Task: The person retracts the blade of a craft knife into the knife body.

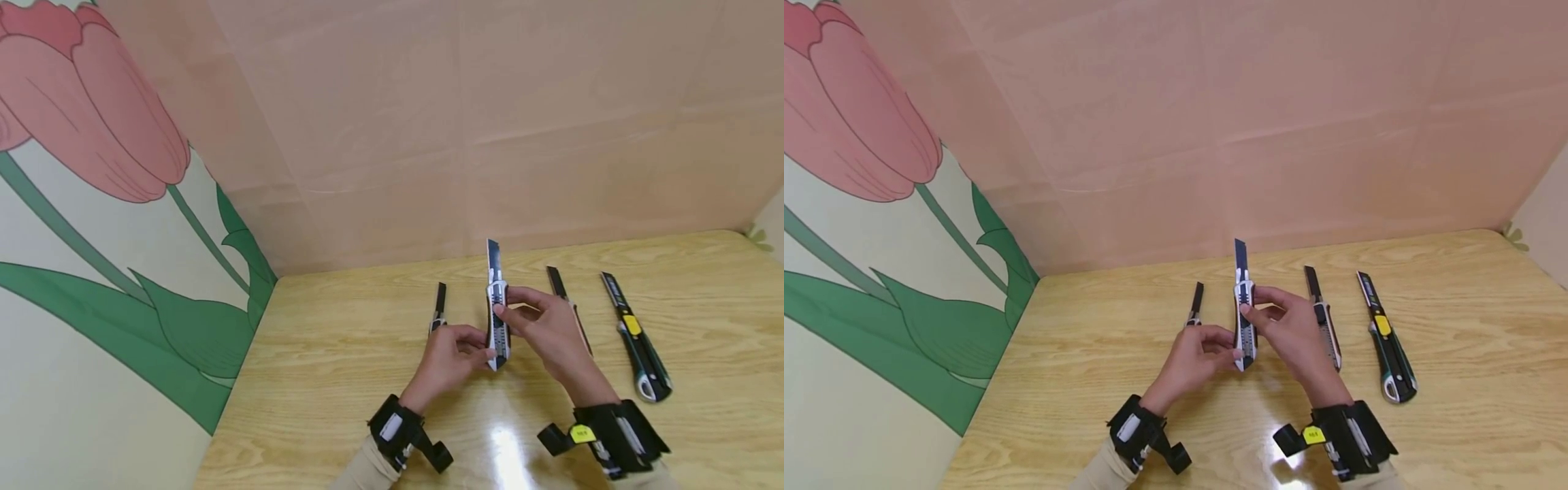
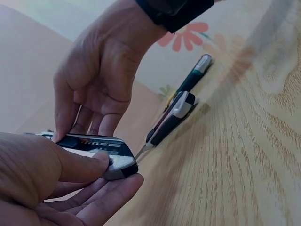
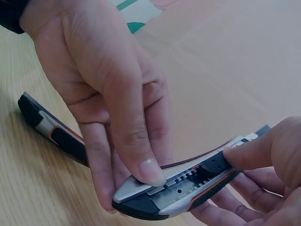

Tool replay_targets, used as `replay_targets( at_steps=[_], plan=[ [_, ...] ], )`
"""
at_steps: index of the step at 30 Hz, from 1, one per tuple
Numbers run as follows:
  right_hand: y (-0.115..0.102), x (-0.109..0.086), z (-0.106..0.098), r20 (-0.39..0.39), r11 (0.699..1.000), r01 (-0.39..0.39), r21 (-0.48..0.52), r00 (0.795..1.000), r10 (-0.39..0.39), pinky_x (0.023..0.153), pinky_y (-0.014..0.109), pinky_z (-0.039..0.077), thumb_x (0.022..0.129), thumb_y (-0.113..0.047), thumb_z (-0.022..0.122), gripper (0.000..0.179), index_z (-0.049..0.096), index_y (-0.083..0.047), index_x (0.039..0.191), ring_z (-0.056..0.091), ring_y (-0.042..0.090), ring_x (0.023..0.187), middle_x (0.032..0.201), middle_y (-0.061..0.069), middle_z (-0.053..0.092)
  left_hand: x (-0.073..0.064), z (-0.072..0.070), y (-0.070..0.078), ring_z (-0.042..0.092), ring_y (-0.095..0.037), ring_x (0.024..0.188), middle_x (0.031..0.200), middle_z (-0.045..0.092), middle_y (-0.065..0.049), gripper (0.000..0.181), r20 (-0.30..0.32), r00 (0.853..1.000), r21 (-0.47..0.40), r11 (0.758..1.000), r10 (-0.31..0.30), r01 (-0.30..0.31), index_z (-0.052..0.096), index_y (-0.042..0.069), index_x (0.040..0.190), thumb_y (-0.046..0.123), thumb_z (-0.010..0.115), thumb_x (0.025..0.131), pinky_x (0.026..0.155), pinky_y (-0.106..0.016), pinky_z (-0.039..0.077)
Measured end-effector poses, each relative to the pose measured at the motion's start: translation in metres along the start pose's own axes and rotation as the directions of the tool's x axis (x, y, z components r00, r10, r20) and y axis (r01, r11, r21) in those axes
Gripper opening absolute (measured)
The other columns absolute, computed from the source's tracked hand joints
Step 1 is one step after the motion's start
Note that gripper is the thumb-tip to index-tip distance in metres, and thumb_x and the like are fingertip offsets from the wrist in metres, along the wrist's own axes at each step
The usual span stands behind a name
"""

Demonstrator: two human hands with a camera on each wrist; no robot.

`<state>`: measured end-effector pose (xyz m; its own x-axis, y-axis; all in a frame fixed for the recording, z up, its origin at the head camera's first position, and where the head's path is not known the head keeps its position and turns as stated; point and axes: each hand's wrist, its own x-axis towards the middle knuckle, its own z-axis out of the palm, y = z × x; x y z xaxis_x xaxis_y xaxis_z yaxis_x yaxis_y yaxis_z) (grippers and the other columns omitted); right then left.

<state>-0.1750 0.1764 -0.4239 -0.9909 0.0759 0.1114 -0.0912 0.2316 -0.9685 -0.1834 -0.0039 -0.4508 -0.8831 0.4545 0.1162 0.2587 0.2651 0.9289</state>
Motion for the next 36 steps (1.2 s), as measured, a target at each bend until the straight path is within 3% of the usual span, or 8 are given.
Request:
replay_targets(
  at_steps=[8, 21, 27, 36],
  plan=[
    [-0.0024, -0.0005, 0.0019, -0.006, 0.999, -0.001, -0.039, 1.000, 0.001, 0.074, 0.027, 0.057, 0.090, -0.025, 0.069, 0.042, 0.060, -0.007, 0.127, 0.064, 0.020, 0.093, 0.117, 0.016, 0.056, 0.0011, -0.0001, -0.0018, 0.067, -0.007, 0.072, 0.087, 0.071, -0.002, 0.013, -0.004, 1.000, 0.006, 1.000, 0.008, -0.008, 0.071, 0.005, 0.096, 0.008, 0.074, 0.084, 0.063, -0.018, 0.055],
    [-0.0020, -0.0005, 0.0016, 0.047, 0.999, 0.007, -0.040, 0.999, -0.005, 0.074, 0.033, 0.057, 0.091, -0.023, 0.068, 0.040, 0.059, -0.011, 0.128, 0.061, 0.027, 0.097, 0.116, 0.015, 0.057, 0.0014, -0.0013, -0.0034, 0.067, -0.007, 0.072, 0.086, 0.071, -0.002, 0.012, 0.000, 1.000, -0.022, 1.000, -0.004, 0.004, 0.070, 0.004, 0.096, 0.008, 0.074, 0.084, 0.065, -0.019, 0.056],
    [-0.0028, -0.0012, 0.0022, 0.056, 0.999, -0.003, -0.037, 0.998, 0.005, 0.070, 0.029, 0.054, 0.090, -0.019, 0.069, 0.039, 0.060, -0.010, 0.127, 0.061, 0.026, 0.097, 0.118, 0.014, 0.059, 0.0010, -0.0019, -0.0037, 0.066, -0.006, 0.072, 0.086, 0.071, -0.003, 0.012, -0.005, 1.000, -0.012, 1.000, -0.001, 0.001, 0.070, 0.003, 0.096, 0.006, 0.073, 0.084, 0.065, -0.018, 0.055],
    [-0.0045, -0.0016, 0.0026, 0.065, 0.999, -0.008, -0.051, 0.998, 0.011, 0.068, 0.029, 0.053, 0.089, -0.017, 0.070, 0.041, 0.059, -0.012, 0.128, 0.058, 0.027, 0.098, 0.123, 0.010, 0.058, 0.0008, -0.0024, -0.0037, 0.068, -0.011, 0.072, 0.086, 0.071, -0.005, 0.013, 0.002, 1.000, -0.057, 0.998, -0.009, 0.010, 0.069, 0.001, 0.096, 0.004, 0.072, 0.084, 0.063, -0.021, 0.057]
  ],
)
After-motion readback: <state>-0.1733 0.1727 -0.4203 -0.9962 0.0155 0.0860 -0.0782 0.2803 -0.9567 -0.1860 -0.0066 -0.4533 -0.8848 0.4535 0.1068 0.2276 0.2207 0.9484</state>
